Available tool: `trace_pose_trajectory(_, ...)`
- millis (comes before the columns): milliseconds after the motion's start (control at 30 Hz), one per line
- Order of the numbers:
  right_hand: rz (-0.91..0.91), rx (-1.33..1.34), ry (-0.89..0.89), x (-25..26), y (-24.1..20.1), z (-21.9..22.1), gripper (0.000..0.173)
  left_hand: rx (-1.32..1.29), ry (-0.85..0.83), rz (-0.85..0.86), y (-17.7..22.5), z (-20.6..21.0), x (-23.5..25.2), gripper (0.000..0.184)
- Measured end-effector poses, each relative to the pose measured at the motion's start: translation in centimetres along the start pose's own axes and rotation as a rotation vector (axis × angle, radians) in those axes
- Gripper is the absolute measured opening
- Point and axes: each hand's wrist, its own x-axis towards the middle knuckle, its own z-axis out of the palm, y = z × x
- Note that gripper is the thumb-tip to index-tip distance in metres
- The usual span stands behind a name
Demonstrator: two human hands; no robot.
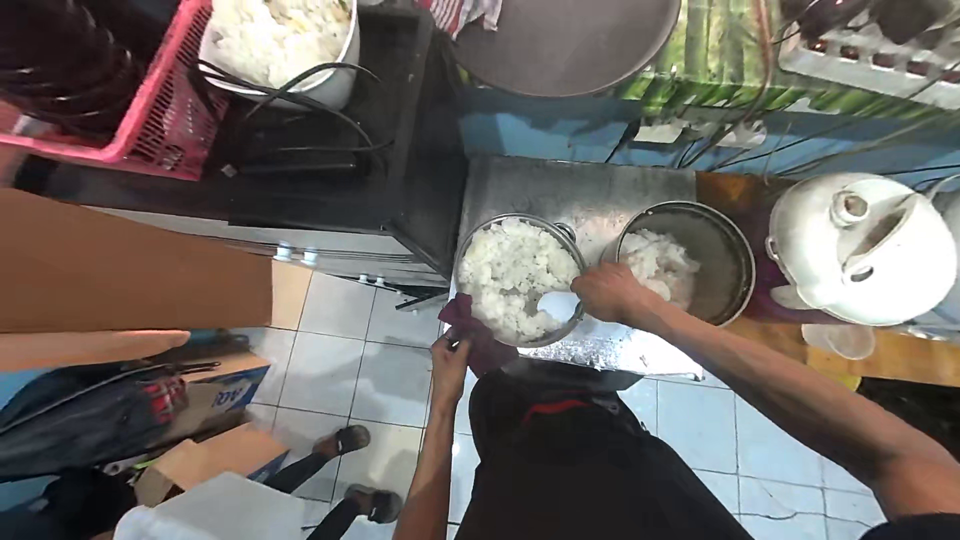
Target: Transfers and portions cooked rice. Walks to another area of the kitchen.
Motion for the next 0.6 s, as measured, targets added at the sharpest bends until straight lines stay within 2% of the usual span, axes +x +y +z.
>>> trace_pose_trajectory(67,-0.073,0.102,-0.141,1.6,0.2,0.7,0.027,-0.022,0.009,-0.005,-0.4,0.1,-0.3,0.017)
trace_pose_trajectory(133,-0.136,0.219,-0.171,2.3,-0.5,2.1,0.034,-0.041,0.01,-0.006,-0.7,0.4,-0.7,0.018)
trace_pose_trajectory(267,-0.073,0.391,-0.045,1.6,-3.9,4.2,0.043,-0.038,0.027,-0.027,-0.9,1.2,-1.9,0.017)
trace_pose_trajectory(433,0.053,0.502,0.118,1.3,-7.8,4.5,0.039,-0.001,0.073,-0.046,-0.9,2.5,-3.3,0.016)
trace_pose_trajectory(600,0.1,0.539,0.221,2.3,-8.2,5.2,0.039,0.003,0.058,-0.038,-0.3,3.3,-3.5,0.016)
